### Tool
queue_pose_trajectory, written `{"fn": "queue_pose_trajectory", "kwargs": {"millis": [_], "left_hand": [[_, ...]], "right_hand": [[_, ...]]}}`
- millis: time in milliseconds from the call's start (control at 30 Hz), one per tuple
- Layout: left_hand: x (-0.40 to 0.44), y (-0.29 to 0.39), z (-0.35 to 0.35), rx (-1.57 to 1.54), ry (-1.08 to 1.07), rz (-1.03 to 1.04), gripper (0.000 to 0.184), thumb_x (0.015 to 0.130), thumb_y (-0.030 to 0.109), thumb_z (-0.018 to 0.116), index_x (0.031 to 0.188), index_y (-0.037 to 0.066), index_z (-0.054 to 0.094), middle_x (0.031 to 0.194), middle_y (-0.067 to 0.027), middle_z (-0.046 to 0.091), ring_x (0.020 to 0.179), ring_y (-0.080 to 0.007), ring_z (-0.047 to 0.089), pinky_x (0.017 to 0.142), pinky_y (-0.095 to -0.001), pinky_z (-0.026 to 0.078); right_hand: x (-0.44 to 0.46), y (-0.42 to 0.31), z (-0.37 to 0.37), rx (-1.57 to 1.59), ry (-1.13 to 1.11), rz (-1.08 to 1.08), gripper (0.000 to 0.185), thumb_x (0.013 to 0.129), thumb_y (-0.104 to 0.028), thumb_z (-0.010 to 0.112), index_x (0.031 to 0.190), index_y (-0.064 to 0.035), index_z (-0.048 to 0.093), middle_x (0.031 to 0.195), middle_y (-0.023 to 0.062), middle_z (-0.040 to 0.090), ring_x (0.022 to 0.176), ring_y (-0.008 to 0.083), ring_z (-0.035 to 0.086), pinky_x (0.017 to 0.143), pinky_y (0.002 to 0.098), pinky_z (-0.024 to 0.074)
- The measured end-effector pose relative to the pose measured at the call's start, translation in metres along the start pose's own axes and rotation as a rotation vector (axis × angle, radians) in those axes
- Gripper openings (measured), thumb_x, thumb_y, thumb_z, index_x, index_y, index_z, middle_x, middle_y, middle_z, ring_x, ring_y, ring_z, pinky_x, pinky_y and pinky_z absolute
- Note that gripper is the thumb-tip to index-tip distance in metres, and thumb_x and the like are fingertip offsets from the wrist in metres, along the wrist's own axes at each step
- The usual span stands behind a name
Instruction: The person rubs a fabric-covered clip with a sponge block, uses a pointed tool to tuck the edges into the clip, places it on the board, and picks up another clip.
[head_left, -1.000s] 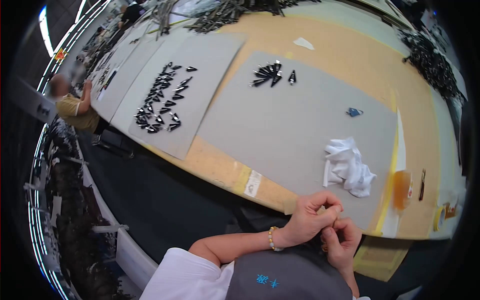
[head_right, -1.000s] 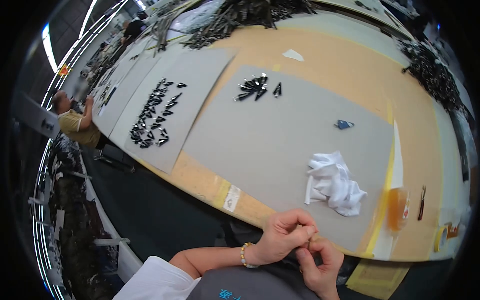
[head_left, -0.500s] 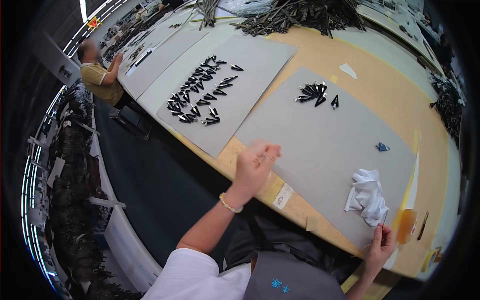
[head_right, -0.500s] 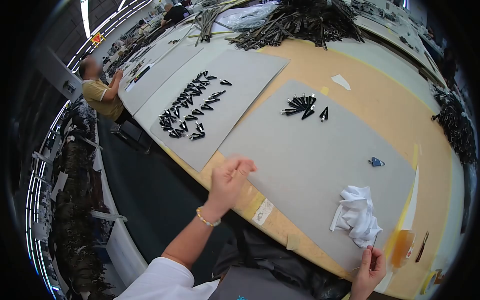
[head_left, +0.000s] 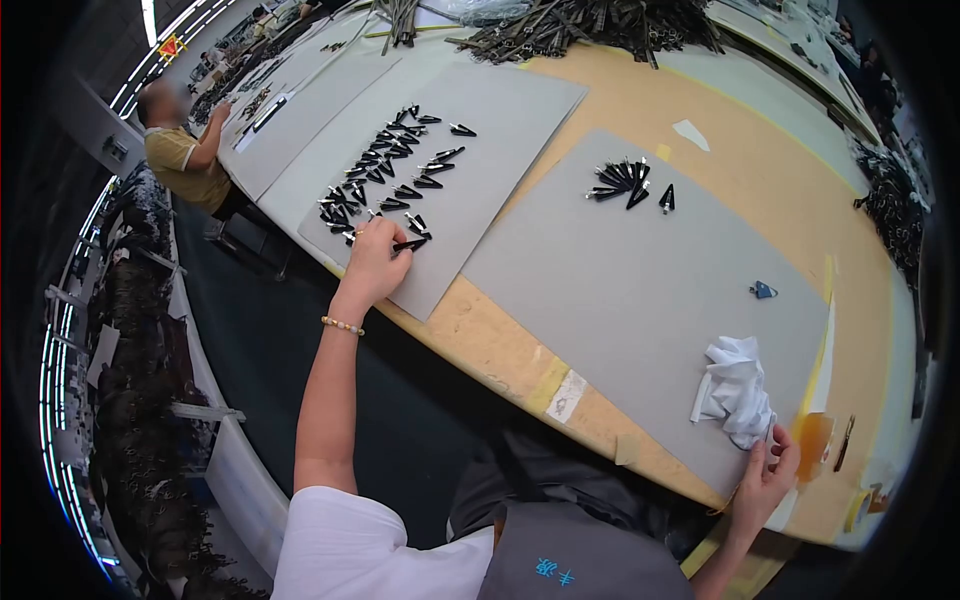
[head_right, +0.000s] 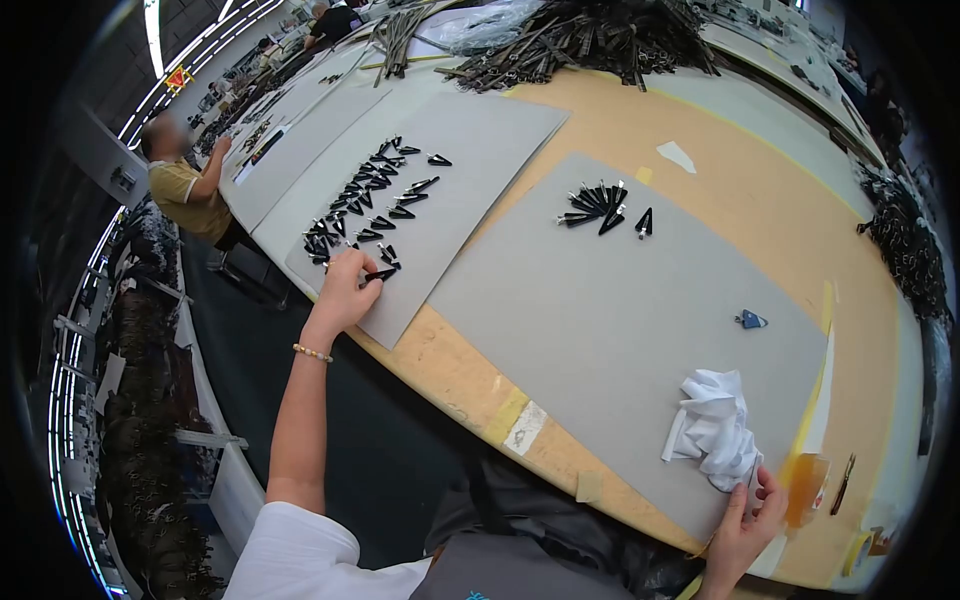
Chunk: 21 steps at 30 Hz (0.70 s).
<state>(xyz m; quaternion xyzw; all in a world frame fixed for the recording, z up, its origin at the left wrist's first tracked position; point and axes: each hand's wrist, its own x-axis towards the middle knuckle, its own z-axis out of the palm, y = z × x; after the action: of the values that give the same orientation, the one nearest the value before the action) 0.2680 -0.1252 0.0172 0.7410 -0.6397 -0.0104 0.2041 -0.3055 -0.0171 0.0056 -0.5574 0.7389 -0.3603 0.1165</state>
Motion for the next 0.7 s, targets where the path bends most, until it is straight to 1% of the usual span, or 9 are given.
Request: {"fn": "queue_pose_trajectory", "kwargs": {"millis": [67,167,267,333,400,500,533,633,700], "left_hand": [[0.003,0.007,-0.007,-0.048,-0.129,-0.096,0.017,0.072,0.006,0.065,0.086,0.0,0.058,0.083,-0.014,0.06,0.083,-0.0322,0.055,0.076,-0.0402,0.046],[0.001,0.03,-0.018,-0.032,-0.188,-0.188,0.014,0.075,0.004,0.063,0.088,0.0,0.057,0.078,-0.0101,0.061,0.073,-0.0246,0.057,0.066,-0.0341,0.048],[-0.017,0.062,-0.008,-0.908,-0.143,-0.24,0.011,0.081,0.005,0.064,0.089,0.002,0.058,0.084,-0.0069,0.064,0.064,-0.0114,0.056,0.059,-0.0258,0.046],[-0.038,0.103,0.002,-1.483,-0.342,-0.34,0.01,0.086,0.004,0.063,0.094,0.003,0.058,0.089,-0.0079,0.065,0.065,-0.0093,0.059,0.059,-0.0231,0.05],[-0.068,0.155,0.015,-1.731,-0.503,-0.437,0.012,0.086,0.002,0.063,0.096,0.002,0.057,0.091,-0.0093,0.065,0.067,-0.0118,0.063,0.061,-0.0247,0.053],[-0.101,0.216,0.032,-1.874,-0.709,-0.483,0.015,0.086,0.001,0.063,0.099,0.001,0.056,0.09,-0.0102,0.065,0.07,-0.0138,0.066,0.06,-0.0272,0.054],[-0.108,0.23,0.035,-1.868,-0.721,-0.471,0.015,0.086,0.001,0.063,0.1,0.001,0.056,0.09,-0.0102,0.065,0.07,-0.0139,0.066,0.06,-0.0271,0.054],[-0.121,0.257,0.04,-1.83,-0.73,-0.409,0.017,0.086,0.001,0.063,0.101,0.001,0.054,0.09,-0.0099,0.063,0.07,-0.0136,0.064,0.06,-0.0262,0.054],[-0.126,0.262,0.044,-1.868,-0.759,-0.435,0.019,0.086,0.0,0.063,0.102,0.002,0.054,0.093,-0.0096,0.062,0.072,-0.0131,0.063,0.061,-0.0258,0.053]], "right_hand": [[0.0,-0.005,-0.002,-0.081,0.072,-0.122,0.025,0.09,-0.005,0.058,0.114,0.0004,0.058,0.105,0.0041,0.056,0.088,0.0108,0.045,0.071,0.024,0.0377],[-0.003,-0.02,-0.002,0.071,0.076,-0.169,0.021,0.09,-0.004,0.058,0.111,0.0002,0.058,0.102,0.0044,0.057,0.089,0.0101,0.047,0.073,0.0239,0.0374],[-0.018,-0.036,0.011,0.46,-0.075,-0.07,0.016,0.09,-0.002,0.059,0.106,0.001,0.06,0.097,0.0043,0.059,0.086,0.0091,0.05,0.072,0.0229,0.039],[-0.024,-0.06,0.019,0.553,-0.225,-0.03,0.013,0.087,0.0,0.062,0.1,0.0021,0.061,0.089,0.0034,0.062,0.077,0.0082,0.053,0.07,0.0219,0.0419],[-0.025,-0.073,0.03,0.68,-0.443,0.043,0.014,0.086,-0.001,0.065,0.1,0.0029,0.063,0.085,0.0021,0.064,0.073,0.0077,0.055,0.067,0.0215,0.0446],[-0.021,-0.1,0.04,0.851,-0.626,0.129,0.017,0.088,-0.005,0.066,0.103,0.0029,0.063,0.085,0.0029,0.065,0.076,0.0057,0.057,0.067,0.0206,0.0457],[-0.02,-0.104,0.042,0.878,-0.668,0.129,0.019,0.089,-0.006,0.066,0.105,0.0029,0.063,0.085,0.0035,0.065,0.077,0.0046,0.057,0.068,0.0197,0.0457],[-0.021,-0.108,0.045,1.008,-0.742,0.223,0.021,0.089,-0.008,0.067,0.107,0.0025,0.061,0.085,0.0034,0.066,0.074,0.0022,0.055,0.064,0.0174,0.0452],[-0.02,-0.103,0.04,1.018,-0.802,0.251,0.021,0.089,-0.008,0.068,0.105,0.0022,0.06,0.085,0.0023,0.067,0.071,0.0012,0.055,0.062,0.0164,0.0449]]}}
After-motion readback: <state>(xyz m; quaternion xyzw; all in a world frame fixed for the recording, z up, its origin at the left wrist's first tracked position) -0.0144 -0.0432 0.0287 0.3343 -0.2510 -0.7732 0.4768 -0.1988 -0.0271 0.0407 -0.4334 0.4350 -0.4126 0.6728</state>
